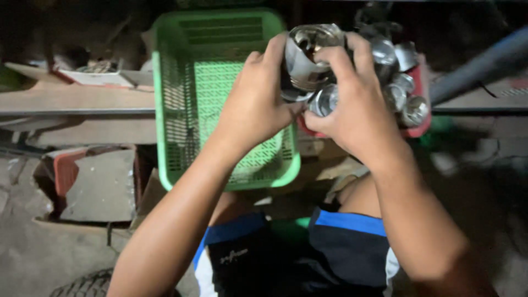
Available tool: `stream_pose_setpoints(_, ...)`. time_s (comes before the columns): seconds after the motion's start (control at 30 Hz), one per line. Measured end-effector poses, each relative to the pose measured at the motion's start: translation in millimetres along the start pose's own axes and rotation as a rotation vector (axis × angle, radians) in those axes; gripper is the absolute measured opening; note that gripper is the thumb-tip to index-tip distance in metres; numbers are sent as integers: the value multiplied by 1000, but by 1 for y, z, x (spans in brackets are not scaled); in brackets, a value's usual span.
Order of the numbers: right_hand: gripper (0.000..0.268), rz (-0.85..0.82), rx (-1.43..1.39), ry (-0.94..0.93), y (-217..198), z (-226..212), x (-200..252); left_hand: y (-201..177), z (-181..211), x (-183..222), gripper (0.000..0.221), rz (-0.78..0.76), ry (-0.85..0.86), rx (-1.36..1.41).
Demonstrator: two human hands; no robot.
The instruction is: Sorting through engine pistons in baskets and cleaning one with a cloth
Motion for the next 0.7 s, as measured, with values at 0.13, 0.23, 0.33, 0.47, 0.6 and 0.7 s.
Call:
stream_pose_setpoints(0.13, 77, 53, 9, -31, -23, 25, 12, 27, 20, -11, 91, 27, 62, 24)
stream_pose_setpoints(0.23, 77, 75, 149, -28, -39, 43, 16, 48, 25, -23, 90, 54, 73, 89)
stream_pose_setpoints(0.33, 71, 108, 53, -86, -48, 54, 19, 74, 24, -29, 90, 116, 135, 140)
stream_pose_setpoints(0.47, 80, 144, 40, -95, -47, 83, 19, 116, 13, -31, 84, 139, 112, 195)
stream_pose_setpoints(0.6, 84, 179, 86, -126, -42, 97, 14, 146, 4, -33, 85, 179, 143, 177)
stream_pose_setpoints(0.7, 67, 235, 276, -65, -34, 131, 14, 148, 11, -33, 89, 130, 139, 81)
Point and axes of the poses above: each hand's wrist, its own x-axis away from the middle knuckle, its own y-axis out of the palm, z = x × y, the point moved 8 cm from there along -x, towards the middle knuckle, and after that the axes turned 1 degree about y, right-handed, at the moved point
